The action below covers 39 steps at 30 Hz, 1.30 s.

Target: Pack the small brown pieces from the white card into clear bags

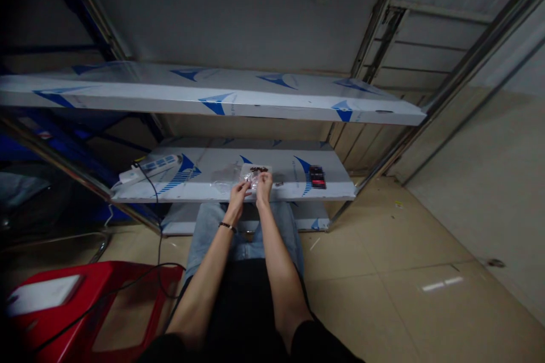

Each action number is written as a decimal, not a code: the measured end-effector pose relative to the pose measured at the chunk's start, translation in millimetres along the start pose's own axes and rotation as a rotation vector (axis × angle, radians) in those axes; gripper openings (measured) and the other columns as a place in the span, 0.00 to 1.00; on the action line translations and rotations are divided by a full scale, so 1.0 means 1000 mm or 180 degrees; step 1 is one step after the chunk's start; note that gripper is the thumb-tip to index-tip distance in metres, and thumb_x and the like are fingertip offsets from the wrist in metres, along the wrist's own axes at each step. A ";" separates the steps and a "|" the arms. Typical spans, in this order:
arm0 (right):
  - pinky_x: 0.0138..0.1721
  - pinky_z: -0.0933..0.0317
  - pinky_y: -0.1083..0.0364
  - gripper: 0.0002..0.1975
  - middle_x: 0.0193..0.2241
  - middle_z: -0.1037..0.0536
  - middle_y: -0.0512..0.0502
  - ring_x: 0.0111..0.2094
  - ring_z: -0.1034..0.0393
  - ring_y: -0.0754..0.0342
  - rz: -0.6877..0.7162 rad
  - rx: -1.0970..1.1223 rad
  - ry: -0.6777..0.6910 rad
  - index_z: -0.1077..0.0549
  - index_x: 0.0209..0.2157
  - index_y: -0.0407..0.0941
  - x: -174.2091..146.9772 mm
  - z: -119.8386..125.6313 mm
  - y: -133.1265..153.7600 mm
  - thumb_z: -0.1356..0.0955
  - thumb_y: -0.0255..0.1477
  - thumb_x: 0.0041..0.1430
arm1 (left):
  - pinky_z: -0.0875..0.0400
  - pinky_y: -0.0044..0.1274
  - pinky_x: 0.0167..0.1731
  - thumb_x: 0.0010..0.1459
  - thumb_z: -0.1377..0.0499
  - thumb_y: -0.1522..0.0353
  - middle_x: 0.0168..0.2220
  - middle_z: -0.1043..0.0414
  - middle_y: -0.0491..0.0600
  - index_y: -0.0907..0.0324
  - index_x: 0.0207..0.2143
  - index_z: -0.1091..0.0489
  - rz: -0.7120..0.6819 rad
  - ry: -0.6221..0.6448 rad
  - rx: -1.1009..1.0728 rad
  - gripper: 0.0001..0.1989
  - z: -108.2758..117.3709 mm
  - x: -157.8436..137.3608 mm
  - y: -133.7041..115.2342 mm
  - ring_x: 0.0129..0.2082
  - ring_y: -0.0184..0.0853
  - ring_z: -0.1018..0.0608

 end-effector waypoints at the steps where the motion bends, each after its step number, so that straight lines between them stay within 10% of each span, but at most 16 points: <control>1: 0.30 0.36 0.60 0.10 0.28 0.26 0.52 0.30 0.30 0.55 -0.0066 0.0048 0.0194 0.33 0.36 0.47 0.002 -0.002 0.003 0.33 0.37 0.53 | 0.28 0.20 0.31 0.50 0.35 0.53 0.38 0.25 0.53 0.62 0.37 0.26 -0.0037 -0.0118 -0.0046 0.22 0.005 0.004 -0.002 0.37 0.35 0.23; 11: 0.30 0.34 0.57 0.20 0.29 0.19 0.47 0.29 0.26 0.53 -0.0701 0.0769 0.0632 0.22 0.38 0.44 0.001 0.000 -0.001 0.23 0.29 0.39 | 0.26 0.25 0.31 0.48 0.32 0.54 0.28 0.26 0.47 0.64 0.49 0.31 -0.0154 -0.0664 -0.0454 0.31 0.041 0.005 -0.004 0.25 0.30 0.24; 19: 0.28 0.30 0.56 0.13 0.24 0.20 0.45 0.26 0.25 0.52 -0.1206 0.0787 0.0651 0.22 0.29 0.41 -0.006 -0.003 -0.021 0.21 0.25 0.37 | 0.27 0.27 0.42 0.51 0.37 0.69 0.40 0.24 0.53 0.61 0.45 0.28 -0.0807 -0.1043 0.0618 0.17 0.063 0.010 -0.025 0.39 0.36 0.22; 28: 0.24 0.29 0.57 0.13 0.26 0.20 0.45 0.23 0.26 0.55 -0.0932 0.0455 0.1071 0.22 0.29 0.41 -0.007 -0.015 -0.014 0.21 0.32 0.44 | 0.29 0.25 0.34 0.60 0.43 0.65 0.33 0.23 0.50 0.59 0.35 0.25 -0.1027 0.0165 0.1217 0.09 0.020 -0.002 -0.048 0.32 0.36 0.22; 39: 0.19 0.32 0.59 0.15 0.23 0.21 0.47 0.22 0.26 0.54 -0.0894 0.0036 0.1261 0.23 0.27 0.41 -0.006 -0.011 -0.019 0.20 0.37 0.42 | 0.26 0.29 0.36 0.54 0.34 0.57 0.33 0.19 0.55 0.60 0.31 0.21 -0.0776 0.0629 0.1318 0.14 0.019 0.009 -0.036 0.33 0.42 0.19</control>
Point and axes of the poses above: each hand's wrist, its own x-axis towards the middle knuckle, its own z-axis out of the back of the hand, y = z × x, the point moved 7 cm from there along x, towards the middle knuckle
